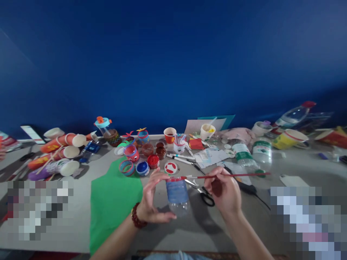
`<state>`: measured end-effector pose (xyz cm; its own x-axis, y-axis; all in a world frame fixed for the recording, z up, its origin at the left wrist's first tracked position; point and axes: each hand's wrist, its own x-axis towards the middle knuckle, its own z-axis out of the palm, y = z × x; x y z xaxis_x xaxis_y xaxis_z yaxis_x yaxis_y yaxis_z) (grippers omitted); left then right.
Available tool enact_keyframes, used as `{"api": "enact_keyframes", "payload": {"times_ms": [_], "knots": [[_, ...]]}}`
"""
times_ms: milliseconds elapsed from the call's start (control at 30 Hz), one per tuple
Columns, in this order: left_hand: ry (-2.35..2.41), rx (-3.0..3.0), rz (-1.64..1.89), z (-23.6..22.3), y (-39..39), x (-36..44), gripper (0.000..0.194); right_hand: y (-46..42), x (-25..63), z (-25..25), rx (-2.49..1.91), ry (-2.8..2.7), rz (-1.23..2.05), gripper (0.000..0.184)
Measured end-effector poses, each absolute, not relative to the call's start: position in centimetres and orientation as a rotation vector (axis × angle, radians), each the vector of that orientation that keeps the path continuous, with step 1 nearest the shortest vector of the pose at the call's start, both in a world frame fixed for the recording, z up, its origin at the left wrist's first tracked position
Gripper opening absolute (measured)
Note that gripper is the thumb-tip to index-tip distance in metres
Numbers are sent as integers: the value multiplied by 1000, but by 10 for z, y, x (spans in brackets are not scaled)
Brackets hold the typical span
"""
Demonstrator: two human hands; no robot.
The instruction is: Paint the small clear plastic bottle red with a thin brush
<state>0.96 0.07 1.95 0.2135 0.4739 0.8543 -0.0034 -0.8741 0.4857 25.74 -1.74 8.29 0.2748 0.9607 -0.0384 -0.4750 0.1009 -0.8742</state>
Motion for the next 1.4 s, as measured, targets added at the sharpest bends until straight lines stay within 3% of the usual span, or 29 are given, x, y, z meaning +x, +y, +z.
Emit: {"api": "enact_keyframes", "payload": {"times_ms": [600, 833, 1167, 1400], "knots": [[453, 2080, 1722, 19, 0, 12, 111, -12, 262, 73, -910, -633, 1224, 13], [677, 2346, 1596, 23, -1, 11, 110, -30, 269, 84, -933, -743, 1019, 12], [918, 2577, 1419, 29, -10, 17, 110, -51, 248, 98, -942, -1581, 551, 25], [917, 2597, 1385, 31, -11, 17, 114, -45, 241, 104, -970, -1626, 527, 25]]}}
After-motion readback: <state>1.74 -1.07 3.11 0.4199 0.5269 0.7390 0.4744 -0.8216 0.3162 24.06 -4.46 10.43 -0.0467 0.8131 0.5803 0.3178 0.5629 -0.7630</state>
